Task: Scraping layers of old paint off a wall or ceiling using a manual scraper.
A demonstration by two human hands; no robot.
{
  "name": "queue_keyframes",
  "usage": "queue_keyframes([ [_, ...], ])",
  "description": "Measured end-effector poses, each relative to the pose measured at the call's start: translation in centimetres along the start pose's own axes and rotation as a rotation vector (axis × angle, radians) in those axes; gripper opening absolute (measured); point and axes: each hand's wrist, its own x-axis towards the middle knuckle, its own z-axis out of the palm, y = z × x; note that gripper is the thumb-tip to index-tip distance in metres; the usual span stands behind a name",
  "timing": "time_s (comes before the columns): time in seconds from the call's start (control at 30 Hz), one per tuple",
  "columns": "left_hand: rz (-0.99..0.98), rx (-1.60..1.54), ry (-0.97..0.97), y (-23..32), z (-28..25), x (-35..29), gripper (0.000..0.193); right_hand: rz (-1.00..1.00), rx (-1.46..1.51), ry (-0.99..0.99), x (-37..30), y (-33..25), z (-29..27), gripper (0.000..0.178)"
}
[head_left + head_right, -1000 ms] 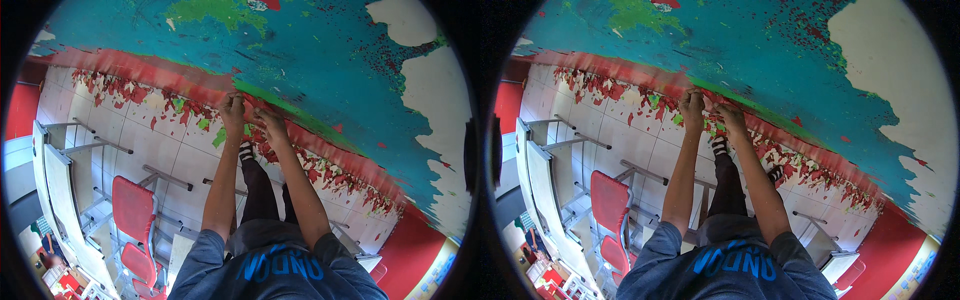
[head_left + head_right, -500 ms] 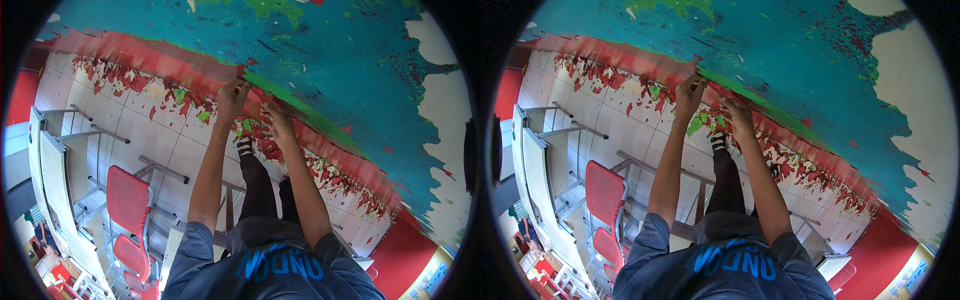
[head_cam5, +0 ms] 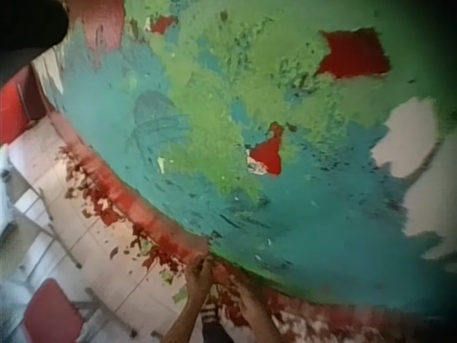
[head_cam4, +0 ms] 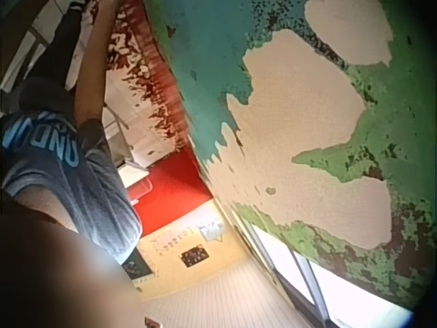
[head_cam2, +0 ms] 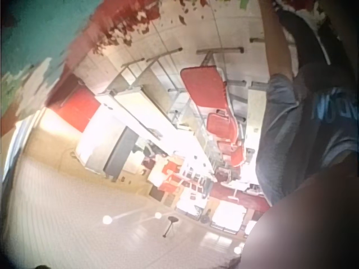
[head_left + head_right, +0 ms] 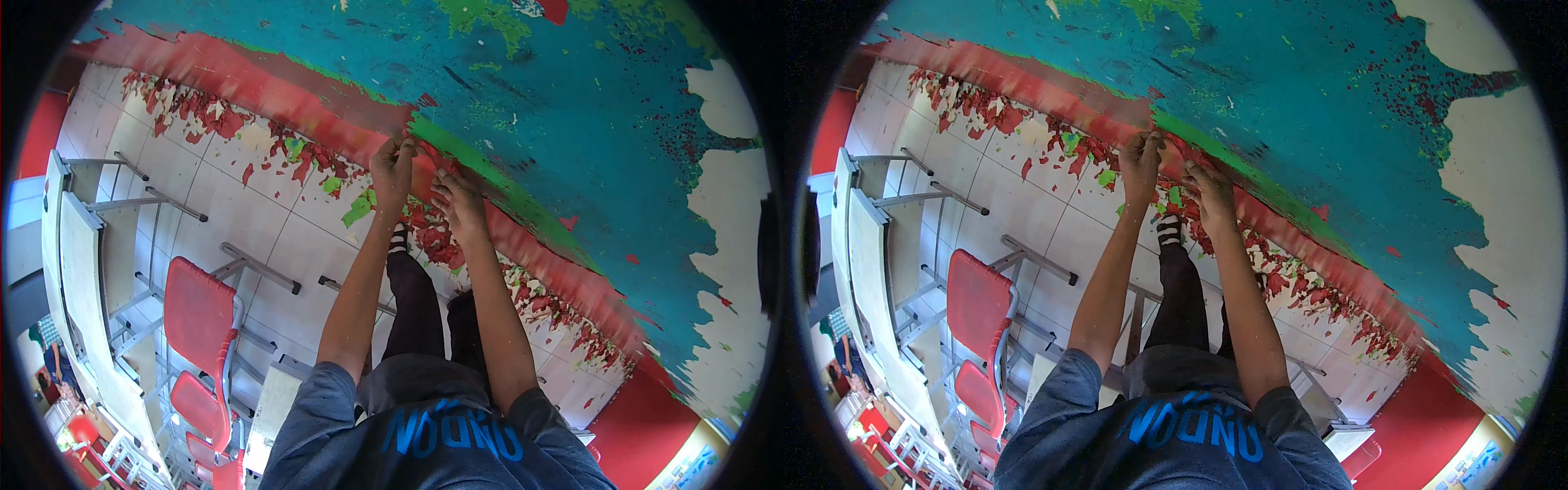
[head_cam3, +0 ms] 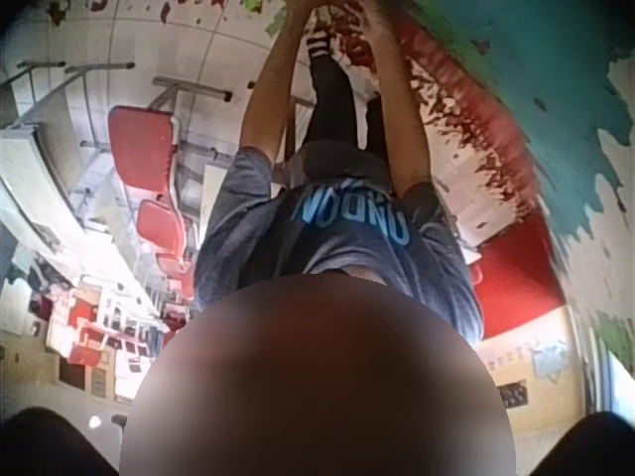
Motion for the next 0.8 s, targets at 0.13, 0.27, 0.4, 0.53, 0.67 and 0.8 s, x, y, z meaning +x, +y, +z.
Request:
queue_keyframes([
  [0.13,0.134,0.262,-0.053,0.7,-0.8,1.1,0.024,-0.008,0.0,-0.021,-0.1,0.1,0.1,0.021],
  [0.27,0.099,0.328,-0.202,0.9,-1.2,1.7,0.024,0.023,0.088,-0.059,-0.2,-0.2,0.6,0.025],
  [0.4,0.079,0.201,-0.19,0.6,-1.2,1.6,0.021,0.169,0.349,-0.283,0.1,-0.9,1.5,0.028],
  [0.53,0.097,0.196,-0.228,0.4,-1.5,2.0,0.019,0.125,0.399,-0.301,1.2,-1.0,3.1,0.025],
  [0.67,0.076,0.273,-0.284,0.5,-1.9,2.4,0.018,0.048,0.401,-0.077,1.8,0.0,4.5,0.015],
  [0.8,0.086,0.206,-0.231,0.2,-1.7,1.4,0.02,-0.067,0.375,-0.053,1.7,0.3,4.3,0.018],
])
